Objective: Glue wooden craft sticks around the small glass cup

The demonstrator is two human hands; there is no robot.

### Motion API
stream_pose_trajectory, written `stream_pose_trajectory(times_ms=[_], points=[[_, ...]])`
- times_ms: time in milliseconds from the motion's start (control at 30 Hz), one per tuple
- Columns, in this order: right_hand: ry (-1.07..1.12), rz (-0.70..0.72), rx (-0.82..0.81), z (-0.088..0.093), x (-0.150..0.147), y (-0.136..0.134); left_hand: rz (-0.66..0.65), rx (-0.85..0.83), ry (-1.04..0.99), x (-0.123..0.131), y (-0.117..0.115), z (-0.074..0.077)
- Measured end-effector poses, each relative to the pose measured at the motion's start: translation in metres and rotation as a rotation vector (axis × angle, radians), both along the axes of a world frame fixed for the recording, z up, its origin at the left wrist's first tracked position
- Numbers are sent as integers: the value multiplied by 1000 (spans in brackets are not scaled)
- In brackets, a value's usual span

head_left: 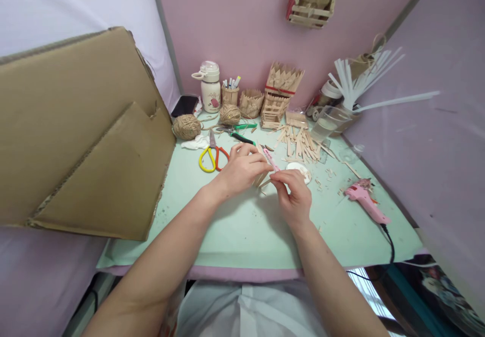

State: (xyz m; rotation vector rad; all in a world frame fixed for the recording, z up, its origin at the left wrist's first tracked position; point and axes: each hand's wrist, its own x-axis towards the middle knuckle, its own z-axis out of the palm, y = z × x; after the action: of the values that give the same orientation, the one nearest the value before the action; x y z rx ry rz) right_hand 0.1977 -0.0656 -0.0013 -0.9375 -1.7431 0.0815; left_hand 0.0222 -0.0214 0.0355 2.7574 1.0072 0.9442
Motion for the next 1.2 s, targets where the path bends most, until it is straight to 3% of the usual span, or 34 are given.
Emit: stream_pose_trajectory(times_ms=[533,1200], points=[[-34,-105,102,-4,-1,2,18,-16,-46,1,-1,0],[-112,-149,35,-4,-3,5,72,-109,-51,8,-8,5]])
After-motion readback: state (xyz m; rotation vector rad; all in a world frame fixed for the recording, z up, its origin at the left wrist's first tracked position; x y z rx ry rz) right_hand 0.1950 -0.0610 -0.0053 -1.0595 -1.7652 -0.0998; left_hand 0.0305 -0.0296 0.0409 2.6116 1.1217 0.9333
